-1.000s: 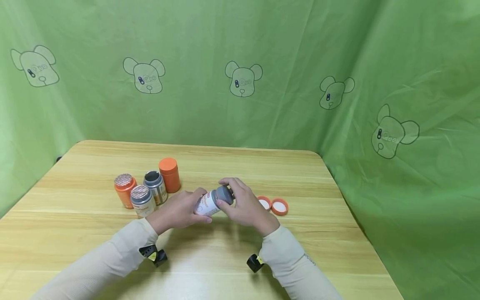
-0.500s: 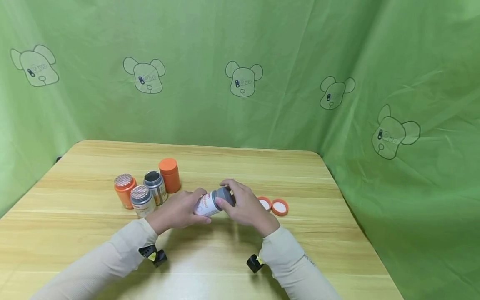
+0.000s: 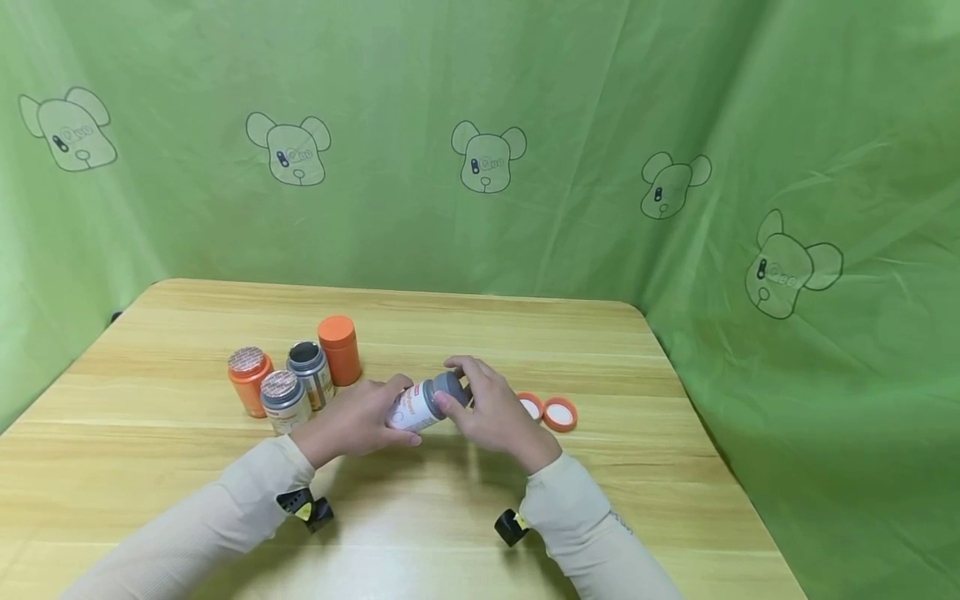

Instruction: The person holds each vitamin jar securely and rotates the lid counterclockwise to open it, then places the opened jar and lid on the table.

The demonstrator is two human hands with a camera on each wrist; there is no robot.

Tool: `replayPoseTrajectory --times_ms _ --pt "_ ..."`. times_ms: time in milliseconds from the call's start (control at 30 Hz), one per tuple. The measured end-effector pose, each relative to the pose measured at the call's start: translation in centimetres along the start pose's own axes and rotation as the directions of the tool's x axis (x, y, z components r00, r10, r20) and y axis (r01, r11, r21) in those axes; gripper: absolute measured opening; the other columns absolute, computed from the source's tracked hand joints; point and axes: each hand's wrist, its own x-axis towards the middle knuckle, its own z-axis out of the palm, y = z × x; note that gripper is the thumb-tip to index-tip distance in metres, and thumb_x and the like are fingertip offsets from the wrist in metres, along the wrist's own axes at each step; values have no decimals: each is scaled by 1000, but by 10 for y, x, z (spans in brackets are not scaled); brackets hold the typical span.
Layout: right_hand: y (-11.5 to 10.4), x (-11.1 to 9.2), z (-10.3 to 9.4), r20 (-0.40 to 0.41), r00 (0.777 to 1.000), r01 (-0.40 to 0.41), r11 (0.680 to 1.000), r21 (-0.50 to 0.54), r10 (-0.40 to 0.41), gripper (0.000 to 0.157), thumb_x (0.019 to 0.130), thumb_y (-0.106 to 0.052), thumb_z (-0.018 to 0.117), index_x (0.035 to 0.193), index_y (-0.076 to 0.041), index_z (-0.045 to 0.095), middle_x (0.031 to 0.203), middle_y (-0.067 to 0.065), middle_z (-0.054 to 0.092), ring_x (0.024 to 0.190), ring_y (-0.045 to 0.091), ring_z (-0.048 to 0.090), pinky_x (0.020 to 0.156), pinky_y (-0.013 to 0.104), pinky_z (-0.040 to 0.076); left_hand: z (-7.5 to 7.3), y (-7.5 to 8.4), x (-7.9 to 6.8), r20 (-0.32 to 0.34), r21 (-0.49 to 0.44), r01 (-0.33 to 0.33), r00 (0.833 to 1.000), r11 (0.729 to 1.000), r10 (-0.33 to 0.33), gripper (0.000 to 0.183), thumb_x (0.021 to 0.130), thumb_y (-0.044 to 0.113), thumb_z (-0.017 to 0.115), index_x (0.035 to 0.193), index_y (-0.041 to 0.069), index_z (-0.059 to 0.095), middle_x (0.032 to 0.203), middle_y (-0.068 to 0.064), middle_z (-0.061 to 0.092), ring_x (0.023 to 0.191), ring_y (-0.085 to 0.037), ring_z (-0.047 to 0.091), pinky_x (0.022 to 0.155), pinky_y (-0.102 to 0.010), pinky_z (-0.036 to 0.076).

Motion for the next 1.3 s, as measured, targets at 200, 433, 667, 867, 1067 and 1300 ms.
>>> replayPoseTrajectory --times_ms 200,433,667,867,1067,1300 --pt "-2 2 -3 22 1000 -2 1000 17 2 39 97 -26 59 129 -6 49 103 7 60 71 11 56 60 28 50 -1 0 0 -4 0 -4 1000 1000 4 60 77 44 80 118 9 54 82 -2 62 65 -12 56 54 -29 46" --pt "-2 1 -5 23 997 67 997 28 -67 44 93 -20 62 131 -3 47 113 11 57 83 16 58 70 37 53 -2 0 0 -3 -6 0 1000 1000 0 60 77 42 80 119 8 54 82 -3 62 65 -12 56 54 -30 46" --pt "-5 2 -5 1 1000 -12 1000 -13 12 42 98 -30 57 130 -4 49 111 11 59 71 11 56 63 30 50 -2 2 0 -3 -3 0 1000 1000 0 59 77 43 80 117 9 54 81 -2 62 65 -13 56 54 -30 46" --pt "-7 2 -6 26 999 -38 999 24 37 39 98 -27 58 129 -6 49 111 9 60 70 11 58 61 28 50 -3 3 0 0 0 -2 1000 1000 2 59 77 43 80 116 8 54 82 -3 62 65 -13 56 54 -30 45" --pt "-5 1 -6 11 1000 23 999 32 -24 39 95 -20 62 129 -5 50 113 9 58 80 12 59 68 31 53 -3 2 0 0 8 -4 1000 1000 4 60 77 44 80 118 8 54 82 -3 63 64 -12 56 54 -30 46" --pt "-3 2 -6 -4 997 76 997 23 -76 42 91 -17 65 128 -3 49 114 9 57 85 17 58 73 35 52 -3 1 0 0 6 10 1000 1000 -10 61 77 44 80 120 8 54 82 -2 62 65 -12 56 55 -30 46"
